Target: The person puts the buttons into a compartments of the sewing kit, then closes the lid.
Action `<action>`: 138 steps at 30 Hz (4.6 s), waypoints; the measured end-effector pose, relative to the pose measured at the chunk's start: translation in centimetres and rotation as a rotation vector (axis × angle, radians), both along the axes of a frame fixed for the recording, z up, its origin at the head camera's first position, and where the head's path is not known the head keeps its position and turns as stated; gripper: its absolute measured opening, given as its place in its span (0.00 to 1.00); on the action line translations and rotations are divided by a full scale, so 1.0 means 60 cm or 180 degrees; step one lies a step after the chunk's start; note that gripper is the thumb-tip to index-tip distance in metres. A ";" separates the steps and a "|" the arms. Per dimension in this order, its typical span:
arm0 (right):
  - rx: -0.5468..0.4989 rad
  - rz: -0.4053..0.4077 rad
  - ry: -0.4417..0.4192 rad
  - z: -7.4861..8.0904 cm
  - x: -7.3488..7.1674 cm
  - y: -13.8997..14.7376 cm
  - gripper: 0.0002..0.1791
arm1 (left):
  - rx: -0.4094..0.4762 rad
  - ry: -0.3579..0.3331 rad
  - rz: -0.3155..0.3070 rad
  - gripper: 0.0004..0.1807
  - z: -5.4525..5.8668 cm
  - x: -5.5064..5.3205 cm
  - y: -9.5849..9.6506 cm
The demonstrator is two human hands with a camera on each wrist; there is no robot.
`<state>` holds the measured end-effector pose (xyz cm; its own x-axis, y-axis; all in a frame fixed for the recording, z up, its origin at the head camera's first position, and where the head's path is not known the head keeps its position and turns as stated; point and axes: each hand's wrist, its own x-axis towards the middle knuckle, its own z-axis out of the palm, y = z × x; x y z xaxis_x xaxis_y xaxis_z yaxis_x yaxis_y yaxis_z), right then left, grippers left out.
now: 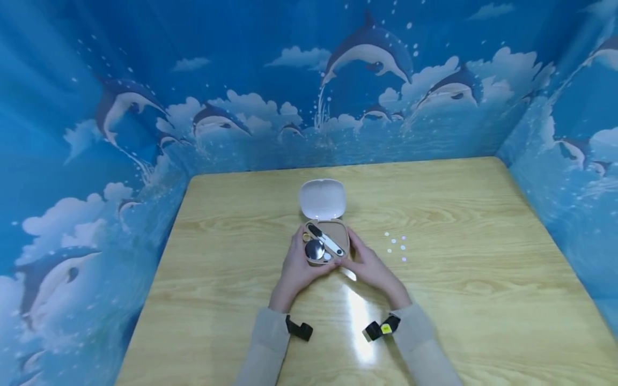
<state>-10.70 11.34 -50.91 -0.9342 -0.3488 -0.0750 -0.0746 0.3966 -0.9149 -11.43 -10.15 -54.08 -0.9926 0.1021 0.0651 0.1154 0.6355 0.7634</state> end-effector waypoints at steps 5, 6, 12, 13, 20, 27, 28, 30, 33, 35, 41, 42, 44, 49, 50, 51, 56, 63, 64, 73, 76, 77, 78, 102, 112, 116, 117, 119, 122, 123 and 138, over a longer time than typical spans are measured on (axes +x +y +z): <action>0.0124 -0.0081 -0.0024 0.009 0.007 0.008 0.51 | -0.0051 0.0052 -0.0011 0.74 -0.004 0.008 0.012; 0.0133 -0.0107 -0.0009 0.010 0.008 0.011 0.50 | -0.0055 0.0064 -0.0015 0.74 -0.004 0.009 0.015; -0.0079 -0.0273 -0.0015 0.007 0.009 0.038 0.40 | -0.0066 0.0073 -0.0119 0.74 -0.011 0.016 0.031; -0.0183 -0.0311 -0.0013 0.007 0.007 0.044 0.38 | -0.0064 0.0075 -0.0125 0.74 -0.011 0.017 0.033; -0.1173 -0.0837 0.0365 0.012 -0.015 0.100 0.25 | -0.0094 0.0069 -0.0084 0.75 -0.015 0.016 0.038; -0.2115 -0.1605 0.0808 -0.001 -0.049 0.164 0.17 | 0.0015 0.0048 -0.0036 0.74 -0.017 0.014 0.037; -0.2160 -0.1708 0.0793 -0.006 -0.054 0.171 0.17 | 0.0017 0.0056 -0.0027 0.74 -0.018 0.014 0.037; -0.2154 -0.1878 0.0769 -0.017 -0.062 0.183 0.16 | 0.0024 0.0068 -0.0010 0.74 -0.018 0.015 0.037; -0.2090 -0.2024 0.0698 -0.032 -0.069 0.193 0.17 | 0.0003 0.0080 0.0001 0.75 -0.018 0.016 0.037; -0.2068 -0.2021 0.0701 -0.039 -0.074 0.196 0.16 | 0.0010 0.0094 0.0006 0.75 -0.017 0.017 0.036; -0.1397 -0.1715 0.0909 -0.031 -0.079 0.188 0.18 | 0.0156 0.0094 -0.0071 0.77 -0.011 0.013 0.030; -0.1190 -0.1659 0.0945 -0.028 -0.078 0.185 0.19 | 0.0165 0.0092 -0.0106 0.77 -0.010 0.011 0.028; -0.0810 -0.1557 0.0968 -0.023 -0.076 0.180 0.20 | 0.0217 0.0109 -0.0205 0.78 -0.008 0.005 0.021; -0.0456 -0.1354 0.0922 -0.016 -0.073 0.172 0.25 | 0.0423 0.0195 -0.0589 0.80 -0.008 -0.021 0.002; -0.0421 -0.1332 0.0926 -0.015 -0.073 0.172 0.26 | 0.0431 0.0190 -0.0665 0.81 -0.009 -0.026 -0.001; -0.0408 -0.1306 0.0929 -0.014 -0.073 0.172 0.26 | 0.0424 0.0170 -0.0729 0.81 -0.011 -0.030 -0.003; -0.0265 -0.1178 0.0909 -0.010 -0.071 0.178 0.29 | 0.0296 0.0091 -0.0821 0.83 -0.018 -0.034 -0.002; -0.0144 -0.1071 0.0959 -0.055 -0.089 0.196 0.32 | 0.0272 0.0124 -0.0783 0.83 -0.020 -0.035 0.001; -0.0133 -0.1056 0.0980 -0.065 -0.092 0.199 0.32 | 0.0264 0.0132 -0.0780 0.83 -0.020 -0.034 0.000; 0.0118 -0.0995 0.0871 -0.072 -0.093 0.201 0.29 | 0.0226 0.0134 -0.0726 0.83 -0.019 -0.032 0.001; 0.0121 -0.0971 0.0797 -0.071 -0.091 0.201 0.28 | 0.0206 0.0116 -0.0708 0.83 -0.019 -0.032 0.002; 0.0115 -0.0960 0.0774 -0.070 -0.090 0.201 0.28 | 0.0202 0.0108 -0.0698 0.82 -0.019 -0.032 0.002; 0.0115 -0.0947 0.0759 -0.071 -0.090 0.201 0.27 | 0.0207 0.0103 -0.0692 0.82 -0.019 -0.032 0.003; 0.0560 -0.1009 0.0725 -0.061 -0.091 0.186 0.13 | 0.0203 0.0072 -0.0673 0.81 -0.018 -0.030 0.006; 0.0609 -0.1020 0.0709 -0.063 -0.092 0.188 0.11 | 0.0168 0.0024 -0.0654 0.81 -0.017 -0.030 0.005; 0.0611 -0.1043 0.0727 -0.062 -0.092 0.187 0.10 | 0.0177 0.0007 -0.0652 0.81 -0.018 -0.031 0.005; 0.0593 -0.1059 0.0734 -0.062 -0.092 0.187 0.10 | 0.0171 0.0004 -0.0648 0.81 -0.018 -0.031 0.005; 0.0567 -0.1064 0.0771 -0.061 -0.092 0.186 0.09 | 0.0180 -0.0009 -0.0640 0.80 -0.018 -0.031 0.005; 0.0522 -0.1035 0.0814 -0.063 -0.093 0.186 0.08 | 0.0177 -0.0026 -0.0628 0.81 -0.017 -0.031 0.004; 0.0501 -0.1032 0.0825 -0.064 -0.093 0.186 0.09 | 0.0171 -0.0028 -0.0631 0.81 -0.017 -0.031 0.004; 0.0507 -0.1027 0.1043 -0.070 -0.094 0.185 0.08 | 0.0150 0.0002 -0.0641 0.80 -0.021 -0.031 0.004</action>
<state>-16.36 22.41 -55.13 -0.9762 -0.0454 0.2122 -0.1987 0.5800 -0.7900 -13.28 -9.92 -55.32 -0.9525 0.2952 0.0750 0.2369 0.5633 0.7916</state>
